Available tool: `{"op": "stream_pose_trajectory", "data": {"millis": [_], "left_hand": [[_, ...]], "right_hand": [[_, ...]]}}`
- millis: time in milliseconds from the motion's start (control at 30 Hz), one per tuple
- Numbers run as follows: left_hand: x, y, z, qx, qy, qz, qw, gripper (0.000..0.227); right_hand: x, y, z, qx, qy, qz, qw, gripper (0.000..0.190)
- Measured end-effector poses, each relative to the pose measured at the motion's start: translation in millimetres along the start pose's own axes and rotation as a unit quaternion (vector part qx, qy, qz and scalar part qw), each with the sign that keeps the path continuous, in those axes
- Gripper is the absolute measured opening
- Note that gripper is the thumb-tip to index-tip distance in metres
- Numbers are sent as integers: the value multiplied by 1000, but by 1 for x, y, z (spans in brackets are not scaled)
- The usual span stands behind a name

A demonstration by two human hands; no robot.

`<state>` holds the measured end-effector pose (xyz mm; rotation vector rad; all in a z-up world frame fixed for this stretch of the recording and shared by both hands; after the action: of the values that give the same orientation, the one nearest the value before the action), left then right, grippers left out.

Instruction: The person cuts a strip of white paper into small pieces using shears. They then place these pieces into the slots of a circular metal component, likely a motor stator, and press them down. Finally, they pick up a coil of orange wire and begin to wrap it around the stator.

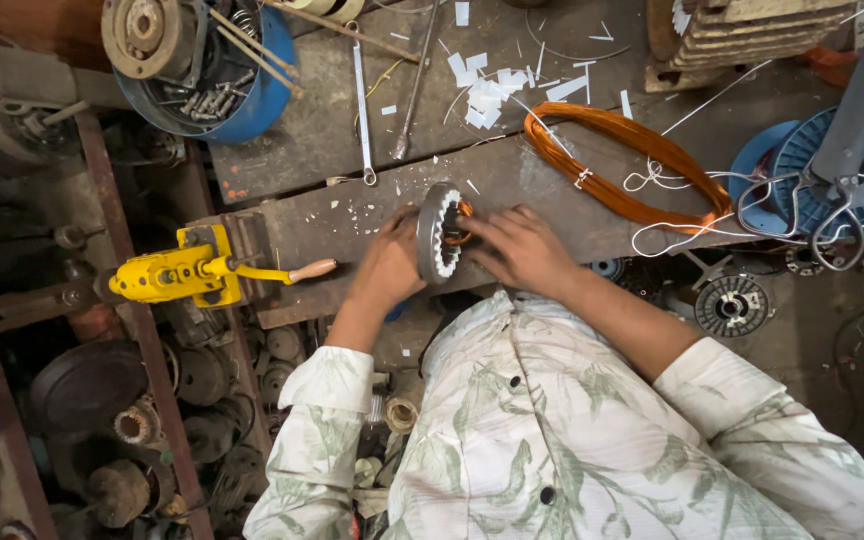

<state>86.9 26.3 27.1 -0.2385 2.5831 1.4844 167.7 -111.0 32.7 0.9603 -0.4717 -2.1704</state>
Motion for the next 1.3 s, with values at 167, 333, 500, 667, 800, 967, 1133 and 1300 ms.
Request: {"op": "stream_pose_trajectory", "data": {"millis": [167,333,500,667,800,967,1133,1300], "left_hand": [[-1,-9,6,-71,23,45,996,66],[0,-8,9,-37,49,13,998,66],[-2,-5,4,-15,32,3,999,49],[-5,-2,14,50,99,14,994,50],[-1,-8,19,66,139,29,988,39],[2,-9,17,23,116,16,993,37],[4,-2,6,-1,149,-2,989,34],[6,2,1,9,123,-12,992,29]], "right_hand": [[10,-5,8,52,52,21,997,40],[2,-7,-6,4,-62,-25,998,35],[0,-28,-25,-13,-162,93,982,28],[-4,-33,-23,12,-126,141,982,26],[-4,-40,-26,38,-155,173,972,34],[-11,-38,-19,21,-186,131,973,39],[-16,-16,-7,-36,-68,72,994,30],[-8,-23,-11,-13,-21,105,994,21]]}}
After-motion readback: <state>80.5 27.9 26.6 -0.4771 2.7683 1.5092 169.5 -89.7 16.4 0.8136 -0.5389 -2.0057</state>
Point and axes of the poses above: each hand's wrist, its own x-axis away from the middle knuckle, its own y-axis out of the back of the hand, z = x × y, the point moved 9 cm from there along -x, towards the middle knuckle, and after that the axes turned 11 degrees about -z, right-handed, at the moved point
